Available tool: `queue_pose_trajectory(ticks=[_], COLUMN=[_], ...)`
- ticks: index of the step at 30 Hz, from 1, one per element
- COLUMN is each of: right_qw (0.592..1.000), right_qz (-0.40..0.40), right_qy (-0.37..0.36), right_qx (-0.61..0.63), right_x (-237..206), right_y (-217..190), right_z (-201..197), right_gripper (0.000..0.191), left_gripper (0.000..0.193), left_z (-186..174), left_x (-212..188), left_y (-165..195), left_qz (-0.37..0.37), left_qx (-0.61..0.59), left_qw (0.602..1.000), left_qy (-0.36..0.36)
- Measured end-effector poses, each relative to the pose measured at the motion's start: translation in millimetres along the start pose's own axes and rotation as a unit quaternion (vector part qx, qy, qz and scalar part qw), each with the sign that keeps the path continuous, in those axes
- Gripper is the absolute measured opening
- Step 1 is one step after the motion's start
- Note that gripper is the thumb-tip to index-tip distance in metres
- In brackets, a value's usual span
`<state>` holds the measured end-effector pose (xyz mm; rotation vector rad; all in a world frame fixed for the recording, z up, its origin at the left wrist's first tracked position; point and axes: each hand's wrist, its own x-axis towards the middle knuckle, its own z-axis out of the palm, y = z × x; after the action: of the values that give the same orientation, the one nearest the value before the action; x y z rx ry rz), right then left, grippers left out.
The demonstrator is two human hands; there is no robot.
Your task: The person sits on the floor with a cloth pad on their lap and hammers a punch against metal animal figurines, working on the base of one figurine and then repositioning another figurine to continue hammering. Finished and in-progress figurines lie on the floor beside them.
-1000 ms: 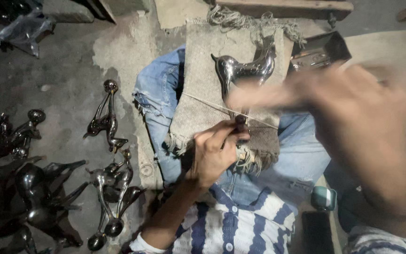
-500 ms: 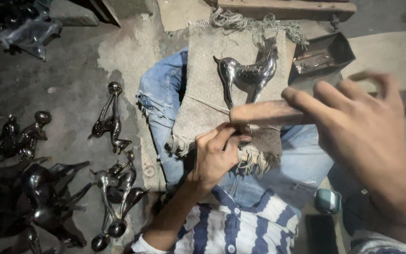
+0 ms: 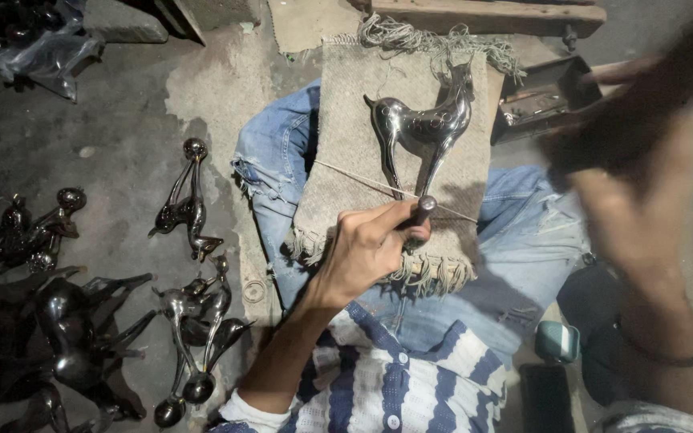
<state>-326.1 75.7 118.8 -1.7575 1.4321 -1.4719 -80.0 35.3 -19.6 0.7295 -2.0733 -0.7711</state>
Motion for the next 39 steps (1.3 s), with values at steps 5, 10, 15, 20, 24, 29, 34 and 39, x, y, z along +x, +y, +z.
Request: queue_pose_trajectory(ticks=[5, 10, 15, 20, 24, 29, 34, 39], right_qw=[0.788, 0.794, 0.992, 0.901, 0.996, 0.788, 0.979, 0.981], right_qz=[-0.150, -0.157, 0.106, -0.107, 0.067, -0.164, -0.004, -0.022], right_qy=[-0.169, -0.140, -0.048, -0.113, -0.017, -0.091, -0.082, -0.021], right_qx=[-0.573, -0.570, 0.047, -0.405, 0.061, -0.586, -0.186, -0.194], right_x=[-3.2, -5.9, -6.9, -9.6, -15.1, -15.6, -17.3, -18.3], right_y=[8.0, 8.9, 8.2, 10.2, 14.4, 22.7, 20.9, 9.6], right_z=[-2.0, -1.9, -0.3, 0.8, 1.5, -2.8, -1.9, 2.5], right_gripper=[0.036, 0.034, 0.051, 0.047, 0.052, 0.035, 0.045, 0.065], left_gripper=[0.026, 0.019, 0.040, 0.032, 0.029, 0.022, 0.031, 0.037], left_z=[2.5, -3.5, -8.2, -5.5, -4.1, -4.5, -6.1, -6.6], left_x=[-3.4, 0.5, 3.3, -0.1, -2.0, -1.6, -0.7, -0.5], left_y=[-3.0, 8.8, 17.3, 16.8, 14.6, 13.0, 18.9, 24.3], left_qz=[0.003, -0.014, 0.025, 0.019, 0.008, 0.013, 0.048, 0.006], left_qx=[0.053, 0.050, 0.046, 0.061, 0.023, 0.066, 0.068, 0.000], left_qw=[0.999, 0.999, 0.998, 0.997, 0.999, 0.998, 0.995, 0.999], left_qy=[0.002, 0.009, 0.045, 0.042, 0.033, 0.014, 0.058, 0.034])
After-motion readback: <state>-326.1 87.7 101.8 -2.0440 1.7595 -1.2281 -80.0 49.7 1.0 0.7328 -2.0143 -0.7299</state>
